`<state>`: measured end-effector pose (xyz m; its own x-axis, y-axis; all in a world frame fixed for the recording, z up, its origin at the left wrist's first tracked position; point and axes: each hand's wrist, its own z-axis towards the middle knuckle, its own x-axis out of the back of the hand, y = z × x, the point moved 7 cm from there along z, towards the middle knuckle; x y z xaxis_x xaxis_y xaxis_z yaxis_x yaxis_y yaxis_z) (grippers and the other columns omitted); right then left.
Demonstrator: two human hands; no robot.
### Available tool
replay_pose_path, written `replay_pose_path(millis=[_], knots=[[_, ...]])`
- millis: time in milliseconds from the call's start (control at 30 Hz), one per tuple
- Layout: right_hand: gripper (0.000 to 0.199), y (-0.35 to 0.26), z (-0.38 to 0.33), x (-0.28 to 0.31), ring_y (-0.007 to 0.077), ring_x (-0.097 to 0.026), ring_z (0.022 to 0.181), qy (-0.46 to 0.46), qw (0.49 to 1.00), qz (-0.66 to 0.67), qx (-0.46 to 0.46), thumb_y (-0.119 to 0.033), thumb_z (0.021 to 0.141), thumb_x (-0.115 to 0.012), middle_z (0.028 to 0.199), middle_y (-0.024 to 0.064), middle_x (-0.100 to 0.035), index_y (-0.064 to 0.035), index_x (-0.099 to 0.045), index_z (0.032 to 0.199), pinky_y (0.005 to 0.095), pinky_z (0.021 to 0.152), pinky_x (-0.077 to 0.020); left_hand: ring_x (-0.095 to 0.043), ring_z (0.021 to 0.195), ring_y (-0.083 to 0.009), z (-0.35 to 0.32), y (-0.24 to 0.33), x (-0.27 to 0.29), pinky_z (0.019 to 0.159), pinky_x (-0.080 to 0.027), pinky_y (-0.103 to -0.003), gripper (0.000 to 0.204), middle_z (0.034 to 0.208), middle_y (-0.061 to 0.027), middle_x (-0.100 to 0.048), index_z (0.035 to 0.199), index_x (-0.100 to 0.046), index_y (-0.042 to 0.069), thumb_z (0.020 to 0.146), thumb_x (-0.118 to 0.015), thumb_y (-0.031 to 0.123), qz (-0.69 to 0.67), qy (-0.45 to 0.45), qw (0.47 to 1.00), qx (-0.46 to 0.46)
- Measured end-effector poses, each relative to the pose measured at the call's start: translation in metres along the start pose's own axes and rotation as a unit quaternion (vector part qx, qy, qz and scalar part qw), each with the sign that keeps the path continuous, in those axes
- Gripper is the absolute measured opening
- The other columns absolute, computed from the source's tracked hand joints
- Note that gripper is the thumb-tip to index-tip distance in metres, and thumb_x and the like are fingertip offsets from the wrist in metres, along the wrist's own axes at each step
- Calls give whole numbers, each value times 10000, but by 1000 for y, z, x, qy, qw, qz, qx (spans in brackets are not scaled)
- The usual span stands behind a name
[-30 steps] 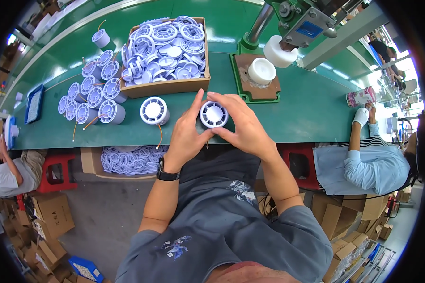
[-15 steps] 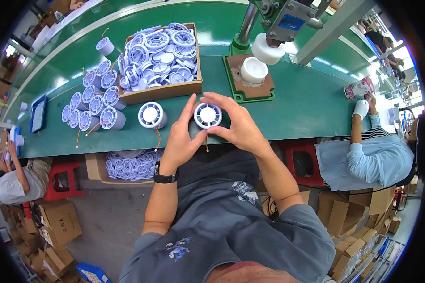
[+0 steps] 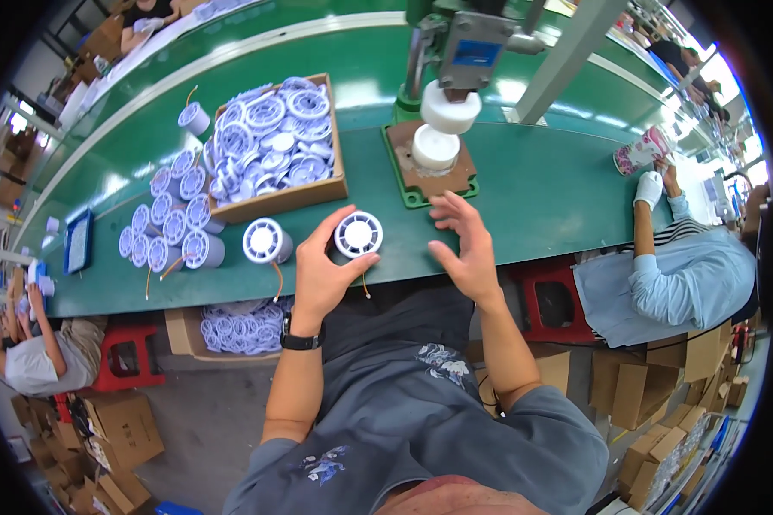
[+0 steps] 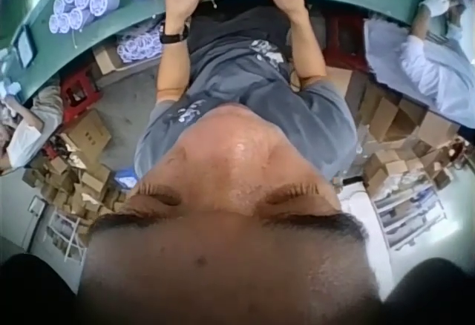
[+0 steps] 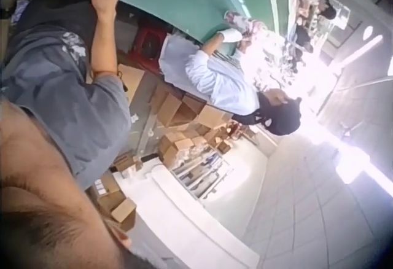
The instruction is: Assembling circular electronic components using a manual press machine and organizing them into boxes.
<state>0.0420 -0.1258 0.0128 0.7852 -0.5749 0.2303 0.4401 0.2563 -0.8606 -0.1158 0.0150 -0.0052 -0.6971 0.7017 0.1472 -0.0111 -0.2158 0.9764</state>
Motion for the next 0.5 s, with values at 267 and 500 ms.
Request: replay_pose_path(millis=[267, 500], knots=[[442, 28, -16, 52, 140, -576, 929, 233, 952, 185, -66, 74, 848, -568, 1081, 109, -596, 13, -489, 1277, 271, 850, -477, -635, 1012, -157, 97, 54, -58, 876, -514, -281, 667, 1108, -136, -660, 1283, -509, -104, 709, -822, 32, -64, 17, 996, -51], [406, -37, 61, 101, 150, -580, 949, 227, 967, 67, 99, 81, 856, -538, 1063, 96, -585, 17, -491, 1254, 276, 862, -478, -630, 1022, -167, 123, 44, -81, 874, -515, -289, 634, 1126, -139, -648, 1291, -497, -111, 746, -794, 15, -161, 10, 984, -79]])
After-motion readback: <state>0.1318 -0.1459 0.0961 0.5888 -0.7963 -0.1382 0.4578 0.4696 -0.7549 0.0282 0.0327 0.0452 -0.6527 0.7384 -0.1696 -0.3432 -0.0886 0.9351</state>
